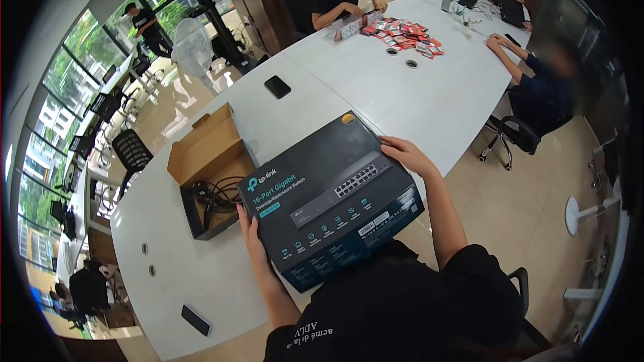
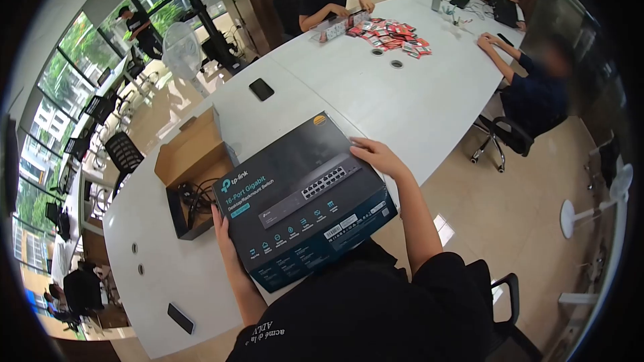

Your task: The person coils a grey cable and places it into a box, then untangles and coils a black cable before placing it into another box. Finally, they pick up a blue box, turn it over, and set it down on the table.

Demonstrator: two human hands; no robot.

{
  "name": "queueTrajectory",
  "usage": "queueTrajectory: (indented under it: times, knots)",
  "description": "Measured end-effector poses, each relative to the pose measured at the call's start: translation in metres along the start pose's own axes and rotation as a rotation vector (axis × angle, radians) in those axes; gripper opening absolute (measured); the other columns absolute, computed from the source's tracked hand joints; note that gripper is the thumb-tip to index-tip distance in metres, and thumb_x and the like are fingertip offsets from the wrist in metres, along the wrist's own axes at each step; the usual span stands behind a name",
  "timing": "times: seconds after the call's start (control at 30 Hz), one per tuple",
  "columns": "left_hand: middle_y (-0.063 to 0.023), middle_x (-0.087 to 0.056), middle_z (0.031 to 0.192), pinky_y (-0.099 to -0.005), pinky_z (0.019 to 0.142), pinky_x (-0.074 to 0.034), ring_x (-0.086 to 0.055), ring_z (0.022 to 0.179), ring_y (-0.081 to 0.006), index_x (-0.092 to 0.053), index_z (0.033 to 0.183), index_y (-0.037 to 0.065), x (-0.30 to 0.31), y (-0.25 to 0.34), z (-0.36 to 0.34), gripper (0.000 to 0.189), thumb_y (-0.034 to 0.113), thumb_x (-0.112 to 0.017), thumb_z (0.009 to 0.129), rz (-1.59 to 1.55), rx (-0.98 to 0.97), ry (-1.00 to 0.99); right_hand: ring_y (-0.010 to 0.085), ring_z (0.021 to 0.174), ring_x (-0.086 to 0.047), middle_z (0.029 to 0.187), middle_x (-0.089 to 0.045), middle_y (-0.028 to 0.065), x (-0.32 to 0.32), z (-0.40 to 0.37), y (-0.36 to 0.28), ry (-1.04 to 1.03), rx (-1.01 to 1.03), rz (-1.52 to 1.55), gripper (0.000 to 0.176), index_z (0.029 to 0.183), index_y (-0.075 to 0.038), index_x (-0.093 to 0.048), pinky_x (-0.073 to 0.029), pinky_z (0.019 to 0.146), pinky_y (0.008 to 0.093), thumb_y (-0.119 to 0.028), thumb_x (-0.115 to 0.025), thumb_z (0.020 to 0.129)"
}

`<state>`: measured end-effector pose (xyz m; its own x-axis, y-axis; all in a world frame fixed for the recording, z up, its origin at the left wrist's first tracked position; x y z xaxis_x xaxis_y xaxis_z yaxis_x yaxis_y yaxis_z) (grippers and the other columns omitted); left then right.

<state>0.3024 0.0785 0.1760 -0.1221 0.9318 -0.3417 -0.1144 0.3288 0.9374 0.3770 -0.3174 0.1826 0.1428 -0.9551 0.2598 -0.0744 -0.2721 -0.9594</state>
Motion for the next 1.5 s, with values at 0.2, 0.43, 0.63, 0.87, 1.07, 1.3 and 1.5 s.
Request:
queueTrajectory:
  times: [0.2,0.43,0.63,0.87,1.07,1.3,1.5]
  knots:
    - [-0.0123,-0.037,0.132,-0.0297,0.097,-0.029,-0.038,0.117,-0.0195,-0.024,0.134,-0.001,0.017,-0.015,-0.094,0.056,0.038,-0.028,0.094,0.177,0.223,-0.158,0.0211,0.108,-0.049,0.115,-0.054,0.0151,0.002,-0.072,0.023,0.030,0.023,0.121,0.053,0.127,-0.005,-0.043,-0.036,0.091,0.0282,-0.038,-0.049,0.086]
    - [-0.0142,-0.053,0.113,-0.0318,0.092,-0.035,-0.048,0.106,-0.0206,-0.043,0.120,-0.003,0.005,-0.020,-0.129,0.058,0.041,-0.017,0.095,0.368,0.413,-0.136,0.0284,0.112,-0.047,0.120,-0.049,0.0206,-0.009,-0.089,-0.008,-0.073,-0.124,-0.206,0.075,0.131,-0.002,-0.034,-0.034,0.095,0.0317,-0.056,-0.046,0.081]
    - [-0.0184,-0.059,0.097,-0.0306,0.082,-0.040,-0.055,0.092,-0.0231,-0.049,0.110,-0.007,0.012,-0.022,-0.134,0.071,0.049,-0.010,0.092,0.706,0.449,-0.308,0.0294,0.108,-0.050,0.114,-0.053,0.0209,-0.005,-0.087,0.003,-0.104,-0.272,-0.333,0.080,0.129,-0.003,-0.039,-0.037,0.091,0.0311,-0.065,-0.043,0.078]
    - [-0.0142,-0.060,0.090,-0.0289,0.072,-0.041,-0.052,0.079,-0.0186,-0.054,0.103,-0.008,0.002,-0.022,-0.133,0.070,0.050,-0.016,0.093,0.525,0.420,-0.166,0.0247,0.096,-0.056,0.100,-0.060,0.0176,-0.005,-0.096,-0.007,0.079,-0.286,-0.236,0.071,0.116,-0.001,-0.053,-0.042,0.083,0.0296,-0.060,-0.049,0.076]
    - [-0.0103,-0.061,0.086,-0.0260,0.073,-0.040,-0.053,0.080,-0.0150,-0.057,0.095,-0.010,0.016,-0.026,-0.139,0.060,0.044,-0.030,0.093,0.488,0.522,-0.023,0.0177,0.072,-0.059,0.078,-0.062,0.0113,-0.001,-0.102,-0.003,0.184,-0.284,-0.130,0.063,0.099,0.003,-0.061,-0.046,0.064,0.0265,-0.055,-0.055,0.076]
    - [-0.0123,-0.061,0.092,-0.0276,0.080,-0.040,-0.053,0.088,-0.0150,-0.057,0.098,-0.010,0.022,-0.028,-0.141,0.059,0.044,-0.036,0.091,0.466,0.418,0.102,0.0099,0.055,-0.055,0.068,-0.061,0.0088,0.006,-0.091,0.011,0.335,-0.040,-0.045,0.049,0.097,0.008,-0.060,-0.042,0.048,0.0217,-0.038,-0.059,0.080]
    - [-0.0124,-0.063,0.090,-0.0284,0.076,-0.043,-0.057,0.086,-0.0170,-0.058,0.097,-0.010,0.013,-0.025,-0.139,0.056,0.041,-0.033,0.093,0.424,0.479,0.042,0.0112,0.064,-0.054,0.071,-0.061,0.0092,0.008,-0.095,0.010,0.372,-0.037,-0.095,0.050,0.101,0.008,-0.059,-0.042,0.055,0.0243,-0.037,-0.061,0.079]
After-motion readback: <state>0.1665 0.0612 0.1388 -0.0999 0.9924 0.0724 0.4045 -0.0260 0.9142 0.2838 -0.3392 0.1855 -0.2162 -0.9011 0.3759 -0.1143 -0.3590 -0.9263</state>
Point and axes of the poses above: each hand's wrist, its own z-axis towards the middle knuckle, its own x-axis out of the back of the hand, y = z × x, the point moved 9 cm from there along z, towards the middle knuckle
